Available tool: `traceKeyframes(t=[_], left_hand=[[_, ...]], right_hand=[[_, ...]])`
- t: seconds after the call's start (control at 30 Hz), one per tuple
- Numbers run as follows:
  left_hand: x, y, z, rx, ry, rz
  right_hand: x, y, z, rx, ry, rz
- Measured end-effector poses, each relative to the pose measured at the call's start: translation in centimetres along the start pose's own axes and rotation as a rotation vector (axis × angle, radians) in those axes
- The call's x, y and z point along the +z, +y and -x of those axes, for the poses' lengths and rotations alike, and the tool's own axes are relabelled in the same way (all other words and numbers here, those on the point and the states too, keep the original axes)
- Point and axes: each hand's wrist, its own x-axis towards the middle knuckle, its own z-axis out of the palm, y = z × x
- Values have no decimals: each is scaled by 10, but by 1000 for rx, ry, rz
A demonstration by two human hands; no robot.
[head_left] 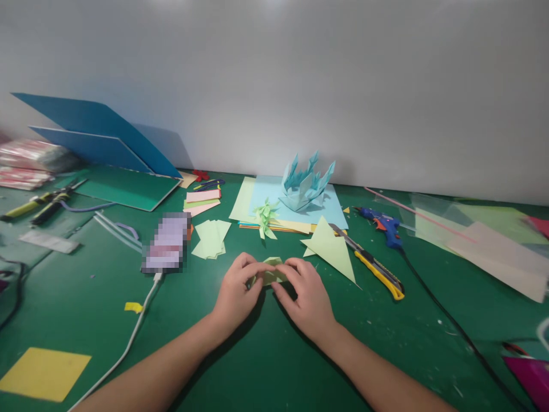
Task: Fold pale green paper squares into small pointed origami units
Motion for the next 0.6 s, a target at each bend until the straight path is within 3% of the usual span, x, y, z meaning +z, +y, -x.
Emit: traceKeyframes(t=[0.37, 0.6], left_hand=[[-1, 1, -2, -113, 6, 19], [0, 2, -4, -208, 34, 105]], right_hand=[[4, 3, 0, 1, 38, -90], [3, 5, -3, 164, 86, -286]])
